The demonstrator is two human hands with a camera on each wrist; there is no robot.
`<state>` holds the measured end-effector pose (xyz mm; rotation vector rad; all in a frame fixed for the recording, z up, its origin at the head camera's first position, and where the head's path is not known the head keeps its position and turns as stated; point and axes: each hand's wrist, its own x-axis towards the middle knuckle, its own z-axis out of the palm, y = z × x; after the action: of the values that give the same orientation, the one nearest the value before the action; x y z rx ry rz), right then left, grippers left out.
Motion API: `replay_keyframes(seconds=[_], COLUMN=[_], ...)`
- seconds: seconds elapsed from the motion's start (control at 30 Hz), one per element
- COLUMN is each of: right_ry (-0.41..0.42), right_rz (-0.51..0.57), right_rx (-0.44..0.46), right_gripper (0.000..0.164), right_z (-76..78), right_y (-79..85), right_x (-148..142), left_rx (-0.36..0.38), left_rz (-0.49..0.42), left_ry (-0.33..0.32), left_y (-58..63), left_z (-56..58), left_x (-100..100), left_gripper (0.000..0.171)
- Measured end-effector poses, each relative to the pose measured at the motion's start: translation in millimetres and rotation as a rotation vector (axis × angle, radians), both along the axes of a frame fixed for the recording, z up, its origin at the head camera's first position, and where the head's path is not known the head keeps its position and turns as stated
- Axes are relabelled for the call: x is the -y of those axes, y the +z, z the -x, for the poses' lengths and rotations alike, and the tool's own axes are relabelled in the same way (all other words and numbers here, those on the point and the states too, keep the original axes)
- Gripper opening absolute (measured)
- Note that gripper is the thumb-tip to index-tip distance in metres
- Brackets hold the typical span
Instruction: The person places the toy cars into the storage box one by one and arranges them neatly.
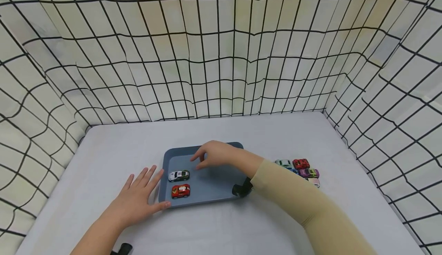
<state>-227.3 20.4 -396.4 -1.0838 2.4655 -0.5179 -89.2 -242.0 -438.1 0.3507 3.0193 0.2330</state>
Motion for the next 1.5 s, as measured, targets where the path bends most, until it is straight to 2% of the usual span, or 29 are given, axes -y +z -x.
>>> replay_keyframes(seconds=[0.33,0.63,0.97,1.13,1.33,1.5], right_ry=[-0.077,-0.195,-0.281,-0.298,-0.28,-0.277], right_rz=[0.019,0.081,0.025,0.021,0.015,0.019], right_rx=[-0.042,-0.01,0.012,0.021,0.018,0.081], right_gripper=[0.038,0.039,0.043,0.043,0.042,0.04], right_z=[1.4,-2.8,-13.5,-18.1,-21.6,-26.6], right_y=[8.0,15.7,14.7,16.5,18.9,17.0], right_x=[-52.9,-117.6,-182.3,-203.3,-218.7,-225.0], left_rx=[-0.009,-0.004,0.003,0.005,0.006,0.001], left_rz=[-0.008,-0.017,-0.014,-0.014,-0.016,-0.016], left_ry=[-0.007,-0.013,-0.012,-0.015,-0.014,-0.015], left_y=[-0.4,-1.5,-1.7,-2.4,-3.0,-1.5], left_z=[-0.2,0.2,1.2,1.2,0.3,0.1], left_x=[1.9,1.0,1.1,1.2,2.0,2.0], left_gripper=[0.112,0.111,0.114,0.114,0.114,0.113])
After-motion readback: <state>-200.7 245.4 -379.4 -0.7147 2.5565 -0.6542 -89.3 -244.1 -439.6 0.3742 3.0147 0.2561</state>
